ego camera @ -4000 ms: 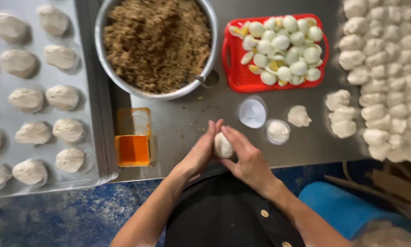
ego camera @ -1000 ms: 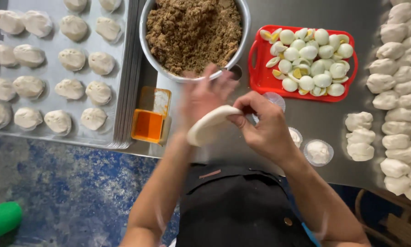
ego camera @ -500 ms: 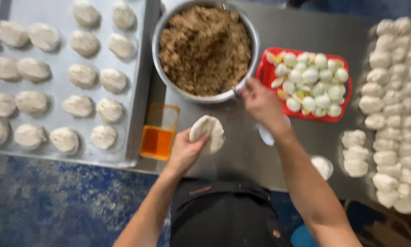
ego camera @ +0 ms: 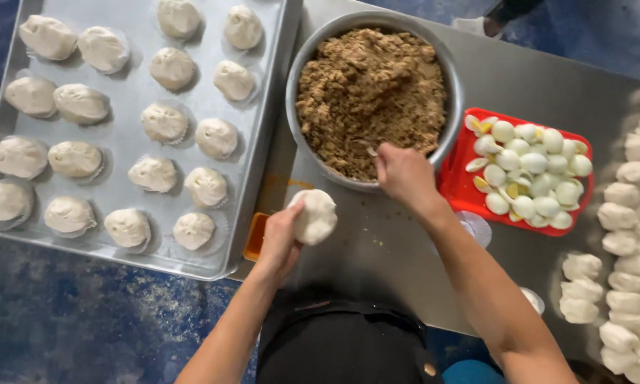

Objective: Preparing and filling steamed buns with meat filling and hard-boiled egg.

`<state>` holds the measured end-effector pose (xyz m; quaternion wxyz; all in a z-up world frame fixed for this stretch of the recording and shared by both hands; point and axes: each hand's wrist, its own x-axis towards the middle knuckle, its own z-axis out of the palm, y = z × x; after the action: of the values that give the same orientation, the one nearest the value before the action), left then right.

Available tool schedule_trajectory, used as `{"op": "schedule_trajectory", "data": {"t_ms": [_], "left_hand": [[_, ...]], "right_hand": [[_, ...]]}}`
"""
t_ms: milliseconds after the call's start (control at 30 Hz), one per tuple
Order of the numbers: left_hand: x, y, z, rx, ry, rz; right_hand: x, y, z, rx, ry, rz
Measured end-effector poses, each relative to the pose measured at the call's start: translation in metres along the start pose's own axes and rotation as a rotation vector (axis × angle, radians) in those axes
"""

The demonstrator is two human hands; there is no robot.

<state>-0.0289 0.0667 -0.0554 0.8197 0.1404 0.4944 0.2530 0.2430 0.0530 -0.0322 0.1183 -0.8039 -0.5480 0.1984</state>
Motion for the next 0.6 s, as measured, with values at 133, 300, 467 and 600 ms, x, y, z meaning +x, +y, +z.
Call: {"op": "schedule_trajectory", "data": {"t_ms": [133, 300, 467, 600], "left_hand": [[0.043, 0.008, -0.007, -0.089, 0.039, 0.038], [0.050, 0.024, 0.020, -0.038, -0.010, 0.110], [0.043, 0.035, 0.027, 0.004, -0.012, 0.072], [0.033, 0.037, 0.022, 0.054, -0.053, 0.089]], "right_hand": [[0.008, -0.023, 0.020, 0.118, -0.076, -0.050], [0.019, -0.010, 0.038, 0.135, -0.243, -0.054], [0.033, 0.025, 0.029, 0.582, -0.466, 0.191], [0.032, 0.030, 0.017, 0.962, -0.636, 0.544]]}}
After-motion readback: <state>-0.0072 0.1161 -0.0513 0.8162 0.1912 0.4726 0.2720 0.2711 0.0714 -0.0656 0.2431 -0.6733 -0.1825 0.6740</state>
